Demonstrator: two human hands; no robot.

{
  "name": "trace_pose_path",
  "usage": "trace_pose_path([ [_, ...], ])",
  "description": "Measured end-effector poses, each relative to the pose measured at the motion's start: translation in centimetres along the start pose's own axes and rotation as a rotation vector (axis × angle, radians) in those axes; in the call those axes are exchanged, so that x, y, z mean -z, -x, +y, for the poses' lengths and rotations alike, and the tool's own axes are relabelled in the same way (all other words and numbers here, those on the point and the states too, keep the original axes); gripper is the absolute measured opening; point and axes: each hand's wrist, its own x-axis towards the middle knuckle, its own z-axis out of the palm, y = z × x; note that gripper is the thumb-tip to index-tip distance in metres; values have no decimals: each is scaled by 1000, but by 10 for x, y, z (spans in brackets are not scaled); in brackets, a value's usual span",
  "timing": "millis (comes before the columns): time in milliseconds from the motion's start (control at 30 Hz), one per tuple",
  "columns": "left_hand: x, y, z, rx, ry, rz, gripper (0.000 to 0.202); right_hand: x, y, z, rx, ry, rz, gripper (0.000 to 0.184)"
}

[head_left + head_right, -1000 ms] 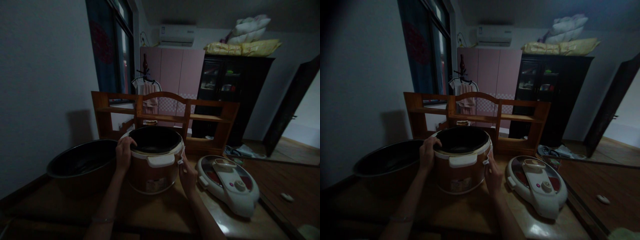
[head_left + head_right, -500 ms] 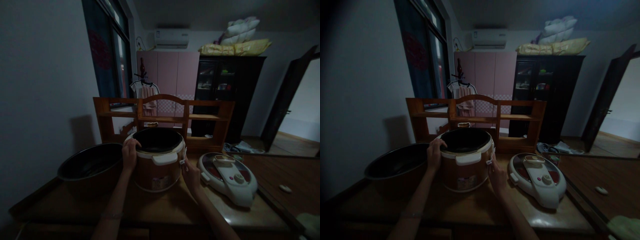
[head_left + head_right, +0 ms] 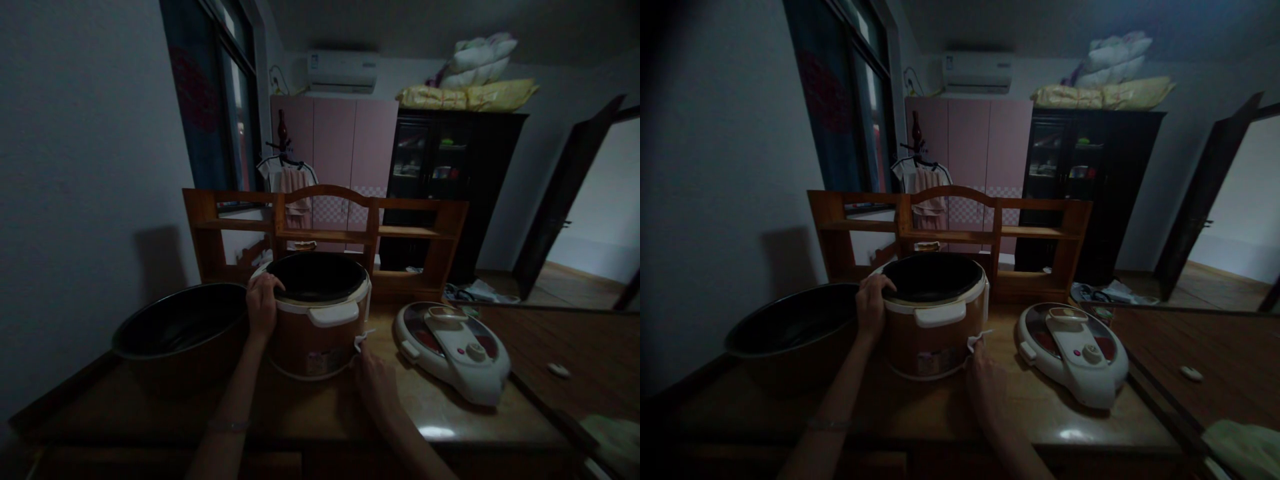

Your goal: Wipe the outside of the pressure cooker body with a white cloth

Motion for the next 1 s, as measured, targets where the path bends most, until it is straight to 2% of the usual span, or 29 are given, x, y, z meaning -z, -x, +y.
trace_pose_path([
  [233, 0, -1, 0, 12, -9, -14, 48, -1, 18, -4, 40, -131, -33, 49],
  [367, 0, 0, 1, 14, 0, -1, 47, 10, 23, 1, 25, -361, -8, 37],
  [467, 1, 0, 2, 14, -10, -5, 47, 28, 12, 11, -9, -483, 32, 33],
  [600, 1, 0, 3, 9, -5, -11, 48, 45, -17, 25, -33, -482, 87, 34],
  [667, 2, 0, 4, 10, 1, -12, 47, 42, -29, 28, -33, -470, 116, 42],
  [800, 3, -1, 5, -1, -3, -20, 46, 18, -33, 22, 0, -464, 141, 53],
  [900, 3, -1, 5, -3, -17, -29, 46, 3, -26, 15, 10, -460, 155, 53],
  [1000, 2, -1, 4, 5, -25, -25, 47, -1, -22, 11, 23, -447, 142, 48],
])
